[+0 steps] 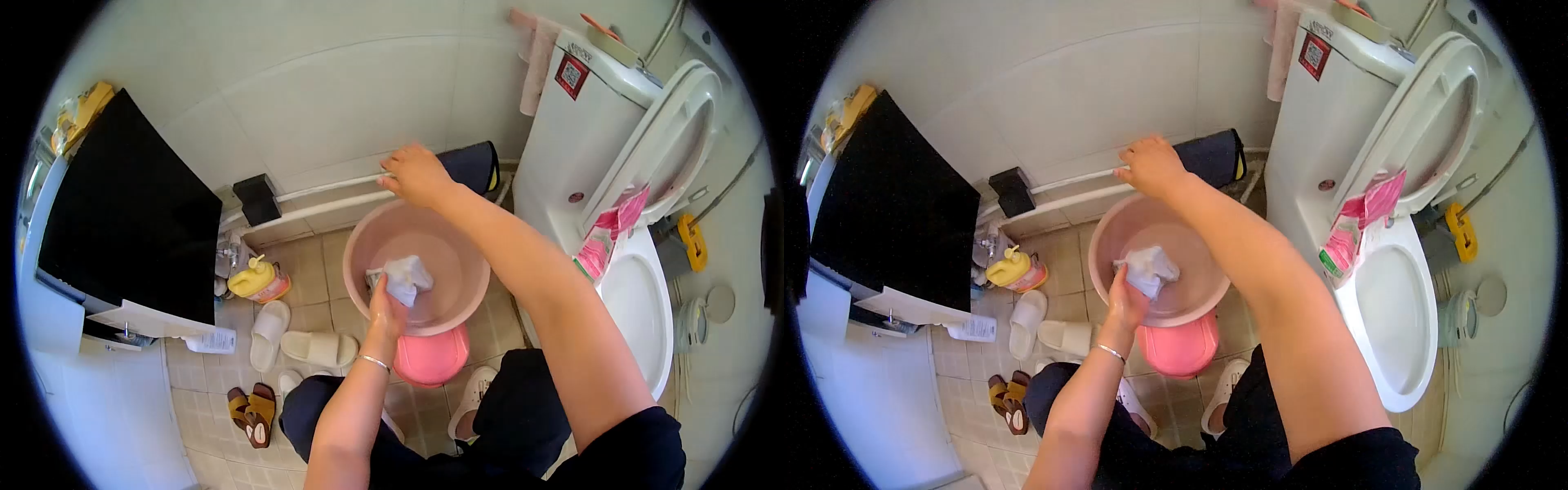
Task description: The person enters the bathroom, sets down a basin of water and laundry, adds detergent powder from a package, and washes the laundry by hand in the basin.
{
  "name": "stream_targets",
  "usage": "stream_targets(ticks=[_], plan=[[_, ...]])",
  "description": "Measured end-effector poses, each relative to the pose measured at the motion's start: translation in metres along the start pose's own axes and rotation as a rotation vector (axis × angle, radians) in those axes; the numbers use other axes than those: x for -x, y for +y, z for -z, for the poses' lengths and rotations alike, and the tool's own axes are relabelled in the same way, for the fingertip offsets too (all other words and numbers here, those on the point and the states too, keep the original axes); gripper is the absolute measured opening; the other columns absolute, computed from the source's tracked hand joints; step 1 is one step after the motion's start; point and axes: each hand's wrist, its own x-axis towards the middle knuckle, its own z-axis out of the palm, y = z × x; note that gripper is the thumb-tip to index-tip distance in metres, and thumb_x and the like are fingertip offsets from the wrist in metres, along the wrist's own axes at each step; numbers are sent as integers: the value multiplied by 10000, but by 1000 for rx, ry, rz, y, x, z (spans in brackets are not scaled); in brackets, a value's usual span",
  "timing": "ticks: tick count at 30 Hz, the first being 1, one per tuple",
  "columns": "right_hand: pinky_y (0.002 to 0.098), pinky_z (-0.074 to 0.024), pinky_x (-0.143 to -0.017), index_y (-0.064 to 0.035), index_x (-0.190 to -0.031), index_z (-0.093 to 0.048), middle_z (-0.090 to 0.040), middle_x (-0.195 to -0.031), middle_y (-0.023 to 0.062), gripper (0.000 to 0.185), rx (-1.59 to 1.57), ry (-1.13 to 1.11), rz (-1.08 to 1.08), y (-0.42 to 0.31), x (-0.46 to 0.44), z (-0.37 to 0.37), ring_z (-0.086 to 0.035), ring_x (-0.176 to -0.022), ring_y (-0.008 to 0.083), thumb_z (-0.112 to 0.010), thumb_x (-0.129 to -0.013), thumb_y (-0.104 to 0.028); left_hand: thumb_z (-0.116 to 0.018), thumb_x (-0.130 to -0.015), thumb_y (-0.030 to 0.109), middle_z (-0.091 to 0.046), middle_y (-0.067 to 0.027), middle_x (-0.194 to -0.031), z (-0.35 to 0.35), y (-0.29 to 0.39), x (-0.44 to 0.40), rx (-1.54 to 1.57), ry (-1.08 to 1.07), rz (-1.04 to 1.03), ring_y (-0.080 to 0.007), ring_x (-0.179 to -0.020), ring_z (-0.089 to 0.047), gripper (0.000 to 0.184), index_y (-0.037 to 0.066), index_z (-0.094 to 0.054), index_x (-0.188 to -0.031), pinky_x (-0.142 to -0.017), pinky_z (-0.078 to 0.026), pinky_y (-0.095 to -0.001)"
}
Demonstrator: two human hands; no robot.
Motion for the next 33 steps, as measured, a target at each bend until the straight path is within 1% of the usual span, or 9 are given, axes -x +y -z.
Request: stream_targets(ticks=[2, 9, 11, 13, 15, 17, 20, 30, 33], plan=[[417, -369, -914, -46, -911, -622, -590, -949, 138, 261, -221, -395, -114, 9, -8, -1, -491, -974, 309, -550, -830, -283, -376, -935, 289, -464, -98, -1277, -2, 3, -1, 52, -30, 9, -243, -1177, -437, 438, 11, -372, -1273, -1010, -316, -381], [411, -362, -924, -44, -846, -618, -584, -907, 138, 235, -315, -534, 136, 25, 12, 13, -499, -936, 316, -561, -833, -272, -382, -927, 305, -473, -96, -1272, 0, 10, -13, 49, 47, 37, -249, -1171, -442, 447, 24, -385, -1275, -1005, -316, -385], [410, -330, -956, -42, -953, -586, -553, -1021, 136, 206, -360, 203, -186, 9, 56, 15, -478, -1026, 316, -583, -811, -191, -348, -926, 320, -452, -97, -1295, 8, 10, -14, 36, -2, 40, -263, -1198, -414, 452, 50, -381, -1286, -1022, -290, -407], [408, -307, -976, -33, -1093, -512, -500, -1136, 148, 353, -404, 406, -678, -6, 123, 8, -447, -1100, 315, -608, -765, -120, -352, -925, 323, -449, -97, -1298, 9, 15, -15, 48, -39, 24, -260, -1205, -407, 453, 52, -381, -1286, -1024, -287, -404], [404, -327, -962, -19, -1186, -435, -483, -1160, 176, 458, -108, 74, -1093, -18, 209, 2, -440, -1130, 314, -588, -760, -87, -355, -925, 326, -446, -97, -1301, 9, 15, -15, 59, -72, 10, -257, -1211, -401, 454, 54, -382, -1287, -1027, -284, -401], [429, -404, -921, -23, -1183, -434, -504, -1129, 159, 435, -837, -106, -1518, -17, 270, -16, -487, -1090, 305, -566, -772, -68, -387, -925, 310, -461, -97, -1289, 11, 14, -14, 56, 1, 15, -237, -1181, -432, 452, 23, -392, -1275, -1016, -296, -366], [434, -488, -849, -22, -1179, -421, -522, -1101, 148, 435, -1367, -284, -1952, -36, 247, 9, -549, -1006, 290, -569, -773, -75, -389, -928, 307, -459, -94, -1290, 8, 11, -13, 44, -28, 12, -234, -1182, -431, 455, 21, -385, -1281, -1013, -298, -361], [382, -515, -752, -37, -1206, -405, -537, -1077, 116, 451, -1104, -200, -1928, -42, 224, 8, -580, -913, 258, -571, -789, -84, -409, -921, 302, -472, -79, -1282, 19, 7, -25, 8, -98, 27, -211, -1190, -429, 445, 34, -397, -1277, -1006, -305, -344], [309, -482, -738, -26, -1152, -466, -556, -1007, 89, 338, -928, -49, -1353, -36, 207, -6, -569, -868, 204, -539, -829, -96, -342, -934, 326, -481, -79, -1273, 18, 6, -28, 24, -99, 49, -230, -1197, -417, 443, 52, -395, -1279, -1001, -316, -374]])
